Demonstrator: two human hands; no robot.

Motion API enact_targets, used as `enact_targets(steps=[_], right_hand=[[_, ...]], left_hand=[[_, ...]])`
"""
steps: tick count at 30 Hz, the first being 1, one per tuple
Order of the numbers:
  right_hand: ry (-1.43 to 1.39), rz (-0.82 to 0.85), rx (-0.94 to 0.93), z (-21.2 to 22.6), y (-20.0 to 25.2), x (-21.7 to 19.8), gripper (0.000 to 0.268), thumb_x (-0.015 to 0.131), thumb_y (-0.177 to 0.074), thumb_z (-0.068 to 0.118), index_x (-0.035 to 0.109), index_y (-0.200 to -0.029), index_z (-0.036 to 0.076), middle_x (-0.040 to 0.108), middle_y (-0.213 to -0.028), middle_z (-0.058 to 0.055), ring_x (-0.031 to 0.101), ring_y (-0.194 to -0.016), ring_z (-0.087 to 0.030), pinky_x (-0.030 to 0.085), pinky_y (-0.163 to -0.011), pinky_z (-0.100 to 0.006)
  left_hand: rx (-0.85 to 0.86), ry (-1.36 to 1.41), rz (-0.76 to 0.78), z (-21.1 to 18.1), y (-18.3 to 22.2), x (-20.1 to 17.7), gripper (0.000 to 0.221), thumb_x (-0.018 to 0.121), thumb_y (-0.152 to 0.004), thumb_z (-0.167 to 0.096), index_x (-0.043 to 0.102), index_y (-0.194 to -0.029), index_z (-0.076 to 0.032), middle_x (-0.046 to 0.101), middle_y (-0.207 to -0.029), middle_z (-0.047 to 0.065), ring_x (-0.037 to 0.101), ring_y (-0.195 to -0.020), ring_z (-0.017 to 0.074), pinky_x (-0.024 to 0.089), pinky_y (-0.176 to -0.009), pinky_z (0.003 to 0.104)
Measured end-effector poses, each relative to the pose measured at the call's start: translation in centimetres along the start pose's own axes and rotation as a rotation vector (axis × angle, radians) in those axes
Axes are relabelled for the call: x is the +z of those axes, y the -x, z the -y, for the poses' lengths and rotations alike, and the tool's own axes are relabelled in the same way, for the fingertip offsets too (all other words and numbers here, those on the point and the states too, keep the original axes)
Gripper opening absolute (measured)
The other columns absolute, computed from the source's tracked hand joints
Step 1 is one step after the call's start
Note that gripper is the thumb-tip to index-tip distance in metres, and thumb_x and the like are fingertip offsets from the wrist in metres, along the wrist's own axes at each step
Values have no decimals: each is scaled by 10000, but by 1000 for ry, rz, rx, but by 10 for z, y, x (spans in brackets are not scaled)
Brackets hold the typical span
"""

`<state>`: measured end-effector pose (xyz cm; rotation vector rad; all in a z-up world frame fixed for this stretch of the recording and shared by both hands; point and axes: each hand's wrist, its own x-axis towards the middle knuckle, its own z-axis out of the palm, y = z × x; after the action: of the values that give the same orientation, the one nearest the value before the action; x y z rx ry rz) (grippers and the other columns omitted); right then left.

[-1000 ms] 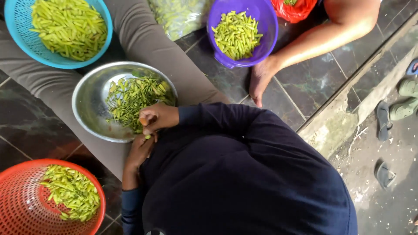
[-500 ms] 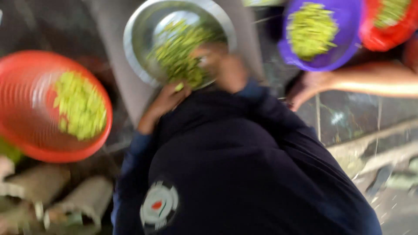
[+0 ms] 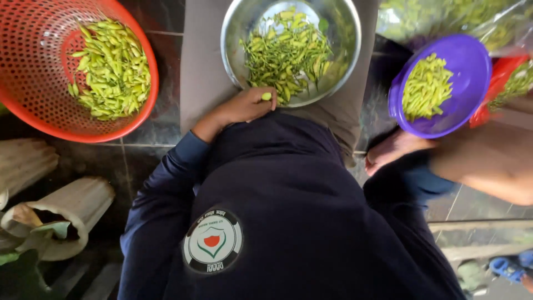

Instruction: Removing stems from green chilies and sorting them into a metal bowl while sitting on the floor.

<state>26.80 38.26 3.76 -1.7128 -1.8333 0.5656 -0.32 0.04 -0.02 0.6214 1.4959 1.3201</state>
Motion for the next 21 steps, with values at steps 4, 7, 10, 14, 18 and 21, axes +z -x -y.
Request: enact_targets(steps=[4,7,10,14,18,21], right_hand=[[-216,981,-1154,182,128,43,235,720,-899,220,758,-1131,213,718,-1113,32,701,-884,-149,552,-799,-270],[-239,1124,-1283,179,178,84,304,772,-944,450,713,-1212,319,682,-1138,113,709,-947,-174,574,-787,-335],[-322,1346,-1236,166,186,112,201,732,-999,315,702,-1169,211,676,-1117,-11,695,-1012,-326,580,-813,-454],[-227,1297,-1212,206,170,100,112,731,-987,208,738,-1095,237,734,-928,-79,710,-956,-395,577,-824,-505],[-293,1073,-1166,274,126,84,44,649,-1151,217,692,-1145,223,741,-1082,8,729,-1061,-259,546,-994,-349],[-595,992,-1142,268,115,92,204,763,-1116,-23,648,-1278,23,689,-1151,-162,739,-1047,-412,640,-860,-516]], left_hand=[[91,37,26,14,-4,-2,159,492,-1001,-102,637,-936,-112,591,-656,-6,516,-443,84,423,-459,226],[162,58,39,41,-6,-3,188,467,-1044,-116,629,-1125,-63,654,-701,61,550,-372,89,499,-452,233],[135,0,41,59,-11,-6,356,483,-1070,-182,619,-1354,-16,722,-883,132,558,-394,120,539,-474,289],[80,-1,20,43,-5,-3,172,520,-1062,-178,653,-1045,-70,647,-649,12,539,-395,81,460,-445,213],[72,-8,41,40,-8,-9,165,498,-1081,-203,639,-1060,-122,625,-678,5,551,-410,101,470,-469,229],[35,-45,87,50,-17,-13,250,434,-1063,-152,643,-1195,-118,622,-630,-16,557,-404,67,458,-428,207]])
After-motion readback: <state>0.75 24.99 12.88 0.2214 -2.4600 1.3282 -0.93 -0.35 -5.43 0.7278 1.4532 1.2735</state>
